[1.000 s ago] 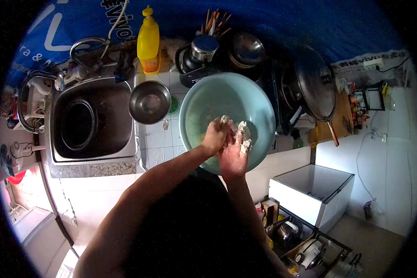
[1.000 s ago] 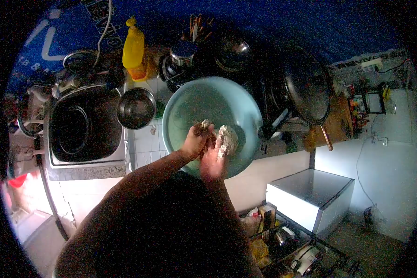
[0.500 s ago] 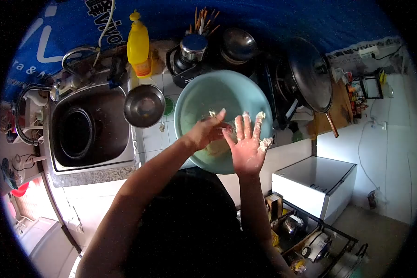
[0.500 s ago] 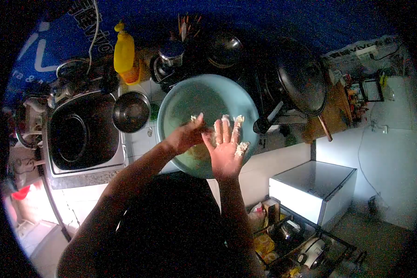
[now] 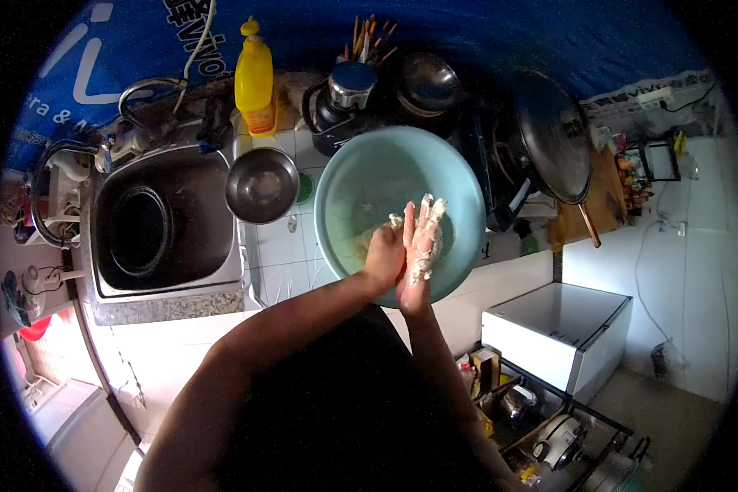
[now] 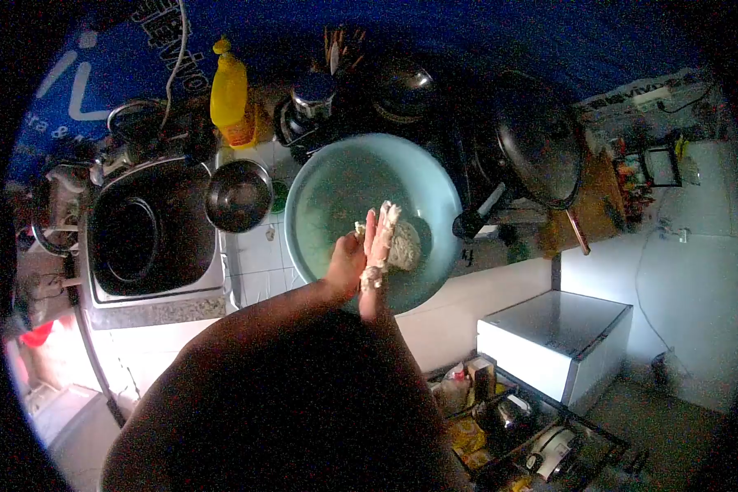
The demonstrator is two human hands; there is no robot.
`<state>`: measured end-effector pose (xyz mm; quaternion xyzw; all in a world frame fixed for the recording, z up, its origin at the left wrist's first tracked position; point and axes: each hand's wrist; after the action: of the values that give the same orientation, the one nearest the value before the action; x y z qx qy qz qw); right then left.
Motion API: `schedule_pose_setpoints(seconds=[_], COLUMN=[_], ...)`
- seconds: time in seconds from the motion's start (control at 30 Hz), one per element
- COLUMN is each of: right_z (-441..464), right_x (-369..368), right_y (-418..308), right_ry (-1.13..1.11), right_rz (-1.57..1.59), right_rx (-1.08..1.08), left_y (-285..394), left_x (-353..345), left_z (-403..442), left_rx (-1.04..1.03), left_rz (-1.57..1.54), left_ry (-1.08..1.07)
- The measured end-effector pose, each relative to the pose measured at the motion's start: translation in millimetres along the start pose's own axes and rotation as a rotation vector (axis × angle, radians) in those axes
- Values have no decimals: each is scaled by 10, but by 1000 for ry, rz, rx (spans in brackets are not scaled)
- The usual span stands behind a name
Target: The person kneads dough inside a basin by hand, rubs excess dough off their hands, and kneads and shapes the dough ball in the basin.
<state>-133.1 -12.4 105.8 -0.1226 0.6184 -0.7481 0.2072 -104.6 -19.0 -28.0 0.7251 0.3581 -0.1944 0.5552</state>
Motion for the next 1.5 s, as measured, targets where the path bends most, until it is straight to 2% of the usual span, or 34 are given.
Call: schedule_pose_setpoints(seconds=[0.03, 0.07, 0.13, 0.2, 0.23, 0.27, 0.37, 0.4, 0.47, 0.53, 0.6, 0.67, 0.77, 0.83, 0.87, 0.9, 0.93, 0.97, 1.03, 1.13, 1.23, 1.3, 1.33, 1.4, 1.43, 1.5], right_z=[28, 48, 62, 30, 52, 51, 21, 16, 12, 13, 21, 18, -20, -40, -53, -71, -77, -73, -77, -90, -71, -52, -44, -15, -4, 7], right_x=[40, 80, 170, 261, 279, 347, 466, 484, 507, 467, 389, 335, 352, 333, 329, 335, 336, 331, 336, 367, 406, 430, 430, 411, 428, 508], right_y=[-9, -21, -47, -110, -212, -253, -263, -210, -142, -134, -156, -194, -137, -120, -109, -83, -84, -100, -105, -97, -101, -124, -145, -180, -158, -132], right_ry=[50, 100, 101, 183, 226, 227, 165, 166, 166, 184, 199, 278, 231, 216, 203, 232, 234, 288, 341, 259, 182, 142, 144, 149, 147, -15], right_rz=[0, 1, 100, 602, 567, 565, 746, 749, 994, 1081, 1169, 1301, 1467, 1485, 1502, 1579, 1579, 1475, 1370, 1323, 1222, 972, 970, 621, 622, 341], right_rx=[-106, -212, -108, -128, -178, -175, -269, -266, -188, -162, -138, -200, -197, -220, -242, -282, -283, -308, -334, -370, -343, -346, -345, -388, -390, -466], left_y=[30, 105, 324, 593, 807, 887, 1097, 1148, 1209, 1235, 1205, 1161, 1064, 985, 1035, 1121, 1177, 1152, 1144, 1243, 1298, 1299, 1295, 1418, 1398, 1317], left_x=[7, -1, -52, -146, -221, -222, -206, -210, -230, -340, -401, -376, -366, -330, -319, -272, -249, -221, -145, -107, -87, -56, -61, -135, -109, -63], left_z=[34, 65, 101, 61, -28, -53, -106, -128, -188, -275, -340, -331, -336, -337, -335, -327, -312, -285, -244, -253, -257, -220, -221, -265, -248, -205], left_rx=[-1, 96, 289, 481, 376, 376, 373, 374, 450, 467, 364, 415, 385, 234, 235, 127, 17, -101, -89, -117, -26, 36, 37, 146, 145, 127], left_rz=[-1, -65, -193, -321, -358, -358, -471, -467, -726, -676, -520, -568, -609, -435, -435, -117, 202, 263, 260, 346, 399, 521, 520, 349, 349, 234], left_ry=[-1, 26, 81, 130, 124, 120, -299, -300, -484, -463, -349, -350, -330, -332, -331, -314, -292, -298, -298, -340, -322, -373, -376, -387, -385, -464])
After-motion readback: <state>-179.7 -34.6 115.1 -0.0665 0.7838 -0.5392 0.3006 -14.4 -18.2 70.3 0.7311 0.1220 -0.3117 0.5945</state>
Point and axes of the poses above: each hand's wrist, its own z-axis towards the middle knuckle, its own x-axis out of the back of the hand, y = z × x, and after that the axes turned 3 degrees about -z, right-handed
